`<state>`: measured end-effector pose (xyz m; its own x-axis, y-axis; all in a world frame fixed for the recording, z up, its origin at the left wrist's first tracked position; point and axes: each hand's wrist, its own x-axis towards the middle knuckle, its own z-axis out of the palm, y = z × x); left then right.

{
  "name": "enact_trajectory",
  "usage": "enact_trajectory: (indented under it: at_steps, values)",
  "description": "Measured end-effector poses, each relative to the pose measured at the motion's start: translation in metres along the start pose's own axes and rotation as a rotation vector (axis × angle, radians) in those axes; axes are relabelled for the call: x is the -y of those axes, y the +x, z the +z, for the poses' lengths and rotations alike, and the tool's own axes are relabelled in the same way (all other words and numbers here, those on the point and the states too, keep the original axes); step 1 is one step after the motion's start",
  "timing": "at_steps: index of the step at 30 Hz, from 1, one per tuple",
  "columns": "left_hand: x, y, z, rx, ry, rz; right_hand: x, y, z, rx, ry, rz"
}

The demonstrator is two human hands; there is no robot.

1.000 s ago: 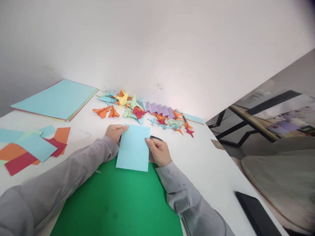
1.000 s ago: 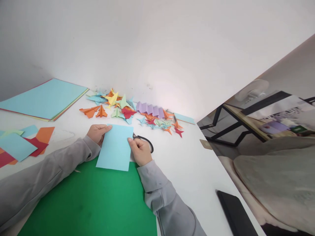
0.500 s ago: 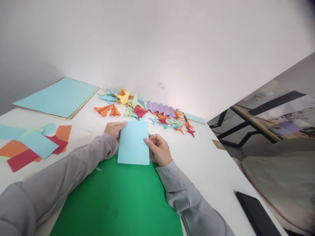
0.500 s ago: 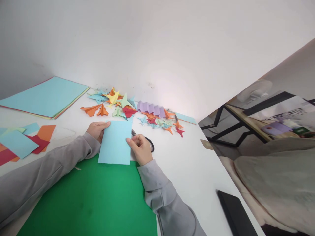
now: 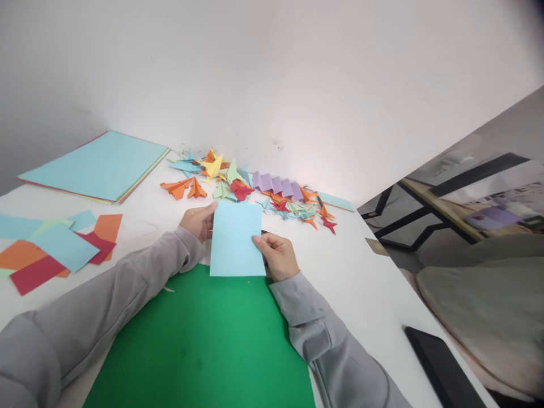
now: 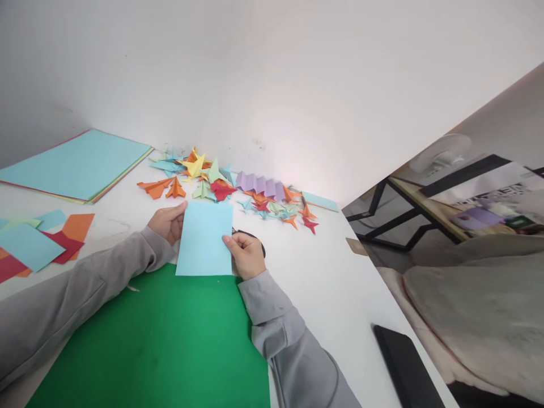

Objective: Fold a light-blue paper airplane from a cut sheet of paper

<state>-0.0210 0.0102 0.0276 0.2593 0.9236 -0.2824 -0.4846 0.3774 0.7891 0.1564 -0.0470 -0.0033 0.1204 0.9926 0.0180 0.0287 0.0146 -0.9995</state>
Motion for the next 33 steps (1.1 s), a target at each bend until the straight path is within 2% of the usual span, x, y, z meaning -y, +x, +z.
enact_trajectory:
  at_steps: [2,4,10,16,23,30,33]
  values:
    - [0.000,-0.004,0.003,0.100,-0.057,-0.150,-0.001,0.000,0.000,-0.035,0.036,0.007]
    - [0.003,-0.008,0.006,0.147,-0.033,-0.233,-0.001,0.000,0.001,-0.066,0.064,0.011]
    - [0.016,-0.014,0.007,0.261,0.305,-0.228,0.001,-0.001,0.003,-0.112,0.078,-0.010]
    - [0.013,-0.015,0.006,0.354,0.408,-0.242,-0.003,0.001,0.002,-0.102,0.082,0.000]
    - [0.014,-0.014,0.005,0.354,0.399,-0.205,0.002,-0.001,0.002,-0.042,0.016,-0.036]
    - [0.011,-0.014,0.005,0.262,0.453,-0.131,0.007,-0.003,0.000,0.000,-0.122,-0.075]
    - [0.007,-0.013,0.003,0.194,0.480,-0.070,0.006,-0.003,-0.002,0.081,-0.162,-0.076]
